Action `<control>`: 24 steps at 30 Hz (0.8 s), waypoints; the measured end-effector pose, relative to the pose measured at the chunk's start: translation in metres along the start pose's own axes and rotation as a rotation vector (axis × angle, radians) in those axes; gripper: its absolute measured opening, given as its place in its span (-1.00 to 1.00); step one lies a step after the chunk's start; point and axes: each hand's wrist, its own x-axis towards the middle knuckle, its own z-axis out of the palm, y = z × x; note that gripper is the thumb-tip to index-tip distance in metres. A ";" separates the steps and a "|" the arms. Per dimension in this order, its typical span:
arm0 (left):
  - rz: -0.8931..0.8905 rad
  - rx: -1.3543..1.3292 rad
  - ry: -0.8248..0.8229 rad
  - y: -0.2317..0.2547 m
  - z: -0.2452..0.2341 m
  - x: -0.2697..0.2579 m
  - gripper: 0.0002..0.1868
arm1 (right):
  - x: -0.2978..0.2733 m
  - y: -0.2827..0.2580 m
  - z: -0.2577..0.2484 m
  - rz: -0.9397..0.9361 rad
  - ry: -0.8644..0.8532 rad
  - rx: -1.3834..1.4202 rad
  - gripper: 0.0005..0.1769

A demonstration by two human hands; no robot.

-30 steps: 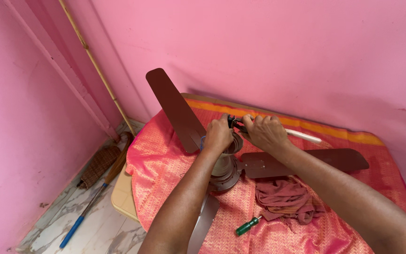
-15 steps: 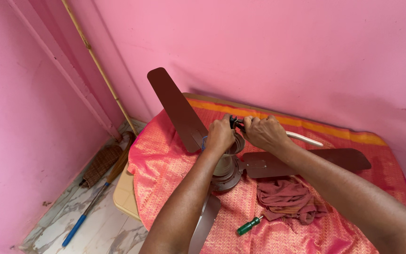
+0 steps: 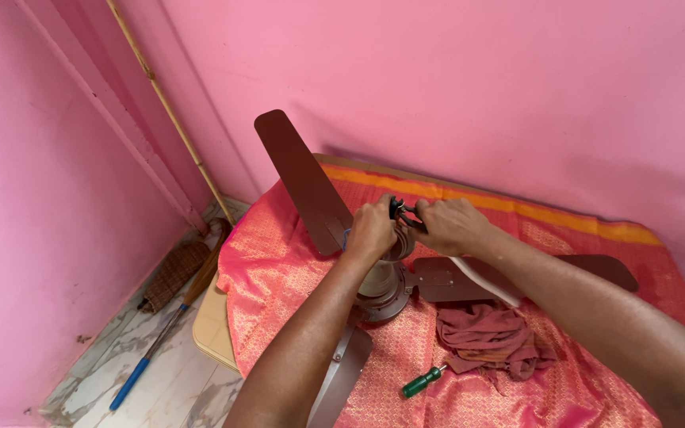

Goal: The person uses pliers to manipulate and tighten wires inside the motor housing of a ceiling fan. They repeatedly adjust the wires and secure them within the central hub.

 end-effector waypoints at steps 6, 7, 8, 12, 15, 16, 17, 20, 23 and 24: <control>0.018 -0.020 -0.024 0.000 -0.004 -0.003 -0.51 | 0.017 0.016 0.006 0.129 -0.346 0.479 -0.34; 0.018 -0.032 -0.015 0.000 -0.004 -0.004 -0.50 | 0.017 0.020 0.010 0.129 -0.350 0.549 -0.34; 0.018 -0.045 -0.006 0.000 -0.004 -0.004 -0.48 | 0.017 0.024 0.015 0.130 -0.353 0.620 -0.34; 0.026 -0.055 0.014 -0.001 -0.005 -0.007 -0.49 | 0.019 0.035 0.043 -0.035 -0.267 0.962 -0.36; 0.015 -0.073 0.032 -0.001 -0.006 -0.010 -0.50 | 0.015 0.037 0.072 0.067 -0.420 1.627 -0.44; 0.014 -0.078 0.034 0.000 -0.006 -0.010 -0.49 | 0.015 0.036 0.081 0.031 -0.461 1.782 -0.47; 0.014 -0.084 0.037 0.001 -0.007 -0.011 -0.48 | 0.016 0.034 0.088 -0.008 -0.503 1.936 -0.50; 0.028 -0.070 0.047 0.006 -0.003 -0.010 -0.50 | 0.008 0.026 0.108 -0.245 -0.501 2.265 -0.51; -0.029 -0.074 0.026 0.014 0.004 -0.009 -0.47 | 0.003 0.001 0.121 -0.489 -0.325 2.495 -0.46; -0.024 -0.081 0.035 0.015 0.005 -0.011 -0.47 | 0.001 -0.006 0.124 -0.562 -0.245 2.565 -0.44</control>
